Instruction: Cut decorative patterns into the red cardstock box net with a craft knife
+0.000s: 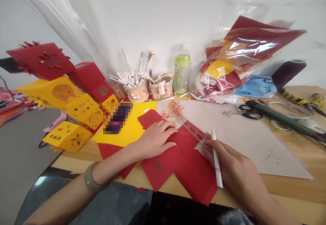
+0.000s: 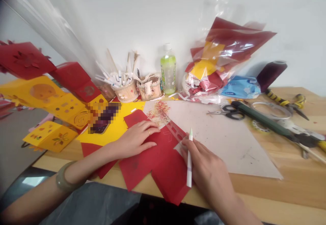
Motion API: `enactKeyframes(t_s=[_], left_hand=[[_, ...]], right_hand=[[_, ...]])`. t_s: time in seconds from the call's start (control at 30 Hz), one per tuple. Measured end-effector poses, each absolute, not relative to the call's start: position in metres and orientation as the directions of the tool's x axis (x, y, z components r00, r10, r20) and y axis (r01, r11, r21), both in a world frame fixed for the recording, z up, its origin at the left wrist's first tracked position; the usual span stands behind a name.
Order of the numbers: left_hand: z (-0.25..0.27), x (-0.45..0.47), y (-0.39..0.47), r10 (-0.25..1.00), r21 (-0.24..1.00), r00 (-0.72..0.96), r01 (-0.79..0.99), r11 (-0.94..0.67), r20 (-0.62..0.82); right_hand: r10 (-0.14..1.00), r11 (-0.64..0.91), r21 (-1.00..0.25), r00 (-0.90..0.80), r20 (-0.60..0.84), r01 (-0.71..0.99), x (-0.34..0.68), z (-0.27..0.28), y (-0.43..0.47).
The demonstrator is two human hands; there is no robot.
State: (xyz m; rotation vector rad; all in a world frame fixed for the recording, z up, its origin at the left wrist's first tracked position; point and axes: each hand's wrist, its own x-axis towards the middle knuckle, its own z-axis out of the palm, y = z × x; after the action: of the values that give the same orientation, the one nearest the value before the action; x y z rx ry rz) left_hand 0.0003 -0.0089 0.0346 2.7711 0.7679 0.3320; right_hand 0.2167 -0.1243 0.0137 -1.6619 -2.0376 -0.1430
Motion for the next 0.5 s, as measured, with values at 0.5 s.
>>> enactKeyframes(t_s=[0.5], left_hand=[[0.029, 0.022, 0.020, 0.405, -0.170, 0.910, 0.414, -0.894, 0.089]], right_hand=[[0.850, 0.514, -0.257, -0.446, 0.280, 0.819, 0.239, 0.015, -0.101]])
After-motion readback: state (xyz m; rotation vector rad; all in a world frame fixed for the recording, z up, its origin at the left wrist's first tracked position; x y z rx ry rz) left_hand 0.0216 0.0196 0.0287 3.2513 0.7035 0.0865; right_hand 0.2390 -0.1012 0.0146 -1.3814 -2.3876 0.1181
